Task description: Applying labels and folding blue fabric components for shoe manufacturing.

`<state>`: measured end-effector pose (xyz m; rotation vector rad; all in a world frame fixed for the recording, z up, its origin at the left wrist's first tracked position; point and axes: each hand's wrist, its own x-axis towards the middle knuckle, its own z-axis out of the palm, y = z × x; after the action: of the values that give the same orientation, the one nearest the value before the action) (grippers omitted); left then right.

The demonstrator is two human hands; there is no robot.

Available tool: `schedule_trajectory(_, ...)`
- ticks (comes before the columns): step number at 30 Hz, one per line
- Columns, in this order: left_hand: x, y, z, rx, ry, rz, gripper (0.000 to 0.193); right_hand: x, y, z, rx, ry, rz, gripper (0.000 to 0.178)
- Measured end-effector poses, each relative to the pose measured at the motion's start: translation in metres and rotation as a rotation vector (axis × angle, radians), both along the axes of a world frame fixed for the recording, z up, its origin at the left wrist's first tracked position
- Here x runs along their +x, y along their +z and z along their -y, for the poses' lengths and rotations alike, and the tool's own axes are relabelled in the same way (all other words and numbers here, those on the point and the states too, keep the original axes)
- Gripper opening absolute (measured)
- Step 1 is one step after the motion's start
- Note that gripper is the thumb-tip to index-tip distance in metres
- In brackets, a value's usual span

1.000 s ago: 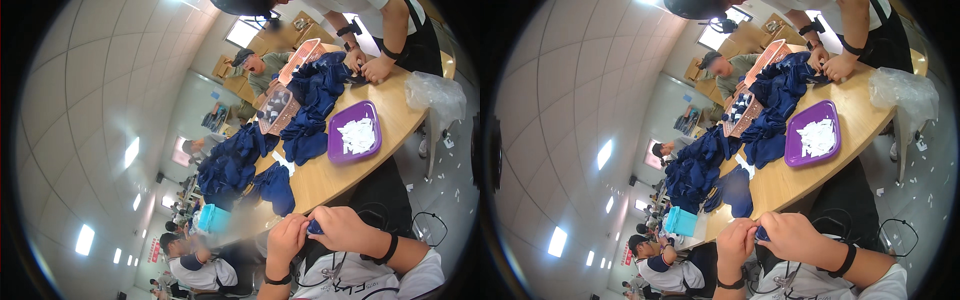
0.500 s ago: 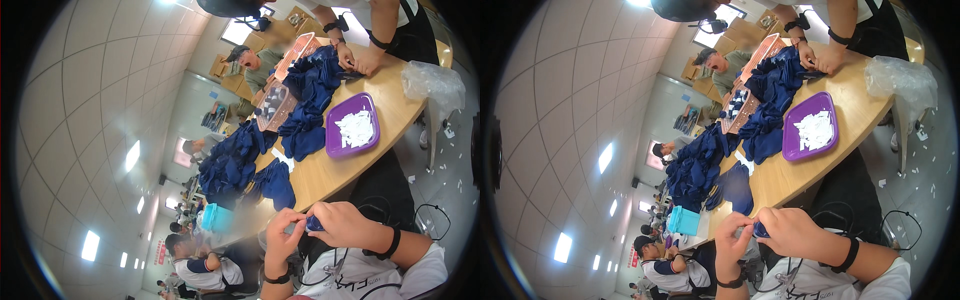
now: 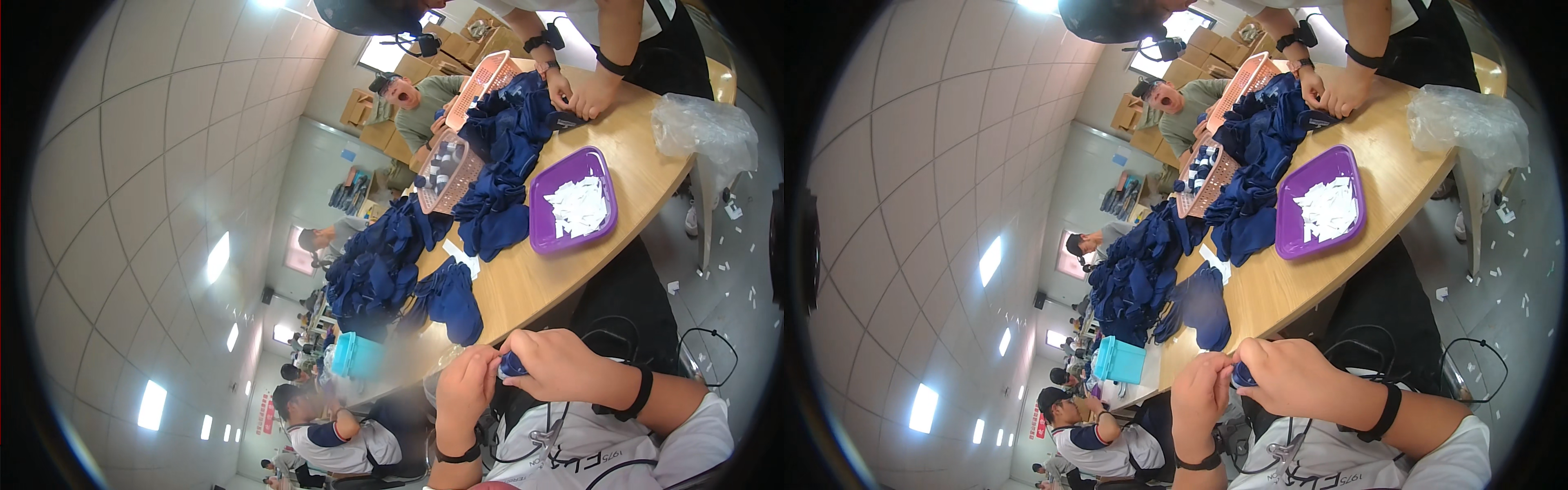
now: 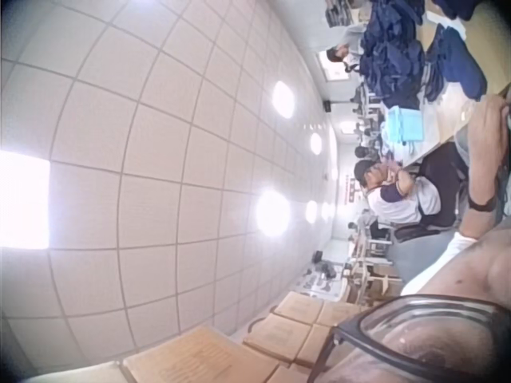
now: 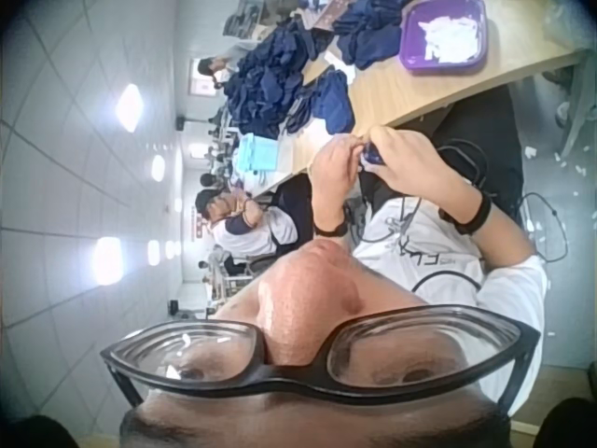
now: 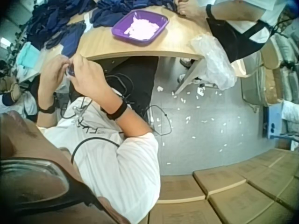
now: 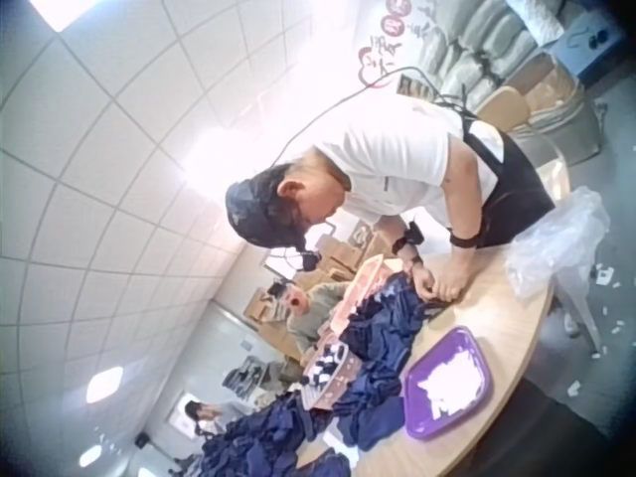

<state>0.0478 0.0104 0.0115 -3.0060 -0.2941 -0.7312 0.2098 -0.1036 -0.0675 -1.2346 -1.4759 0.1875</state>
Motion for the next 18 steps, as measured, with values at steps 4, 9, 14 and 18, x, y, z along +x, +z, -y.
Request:
schedule_trajectory(4,0.000,-0.004,0.001,0.051,0.006,0.040,0.010,-0.001,-0.003,-0.004,-0.008,-0.007,0.010,0.045)
schedule_trajectory(9,-0.005,-0.008,0.000,0.054,0.024,0.061,0.010,-0.003,-0.004,-0.007,0.047,-0.041,0.047,0.044)
schedule_trajectory(14,-0.008,-0.012,-0.002,0.055,-0.038,0.194,0.012,-0.005,-0.001,-0.006,0.080,-0.026,0.019,0.043)
schedule_trajectory(18,-0.011,-0.019,-0.002,0.027,-0.049,0.262,0.013,-0.005,0.000,-0.003,0.042,0.006,-0.003,0.044)
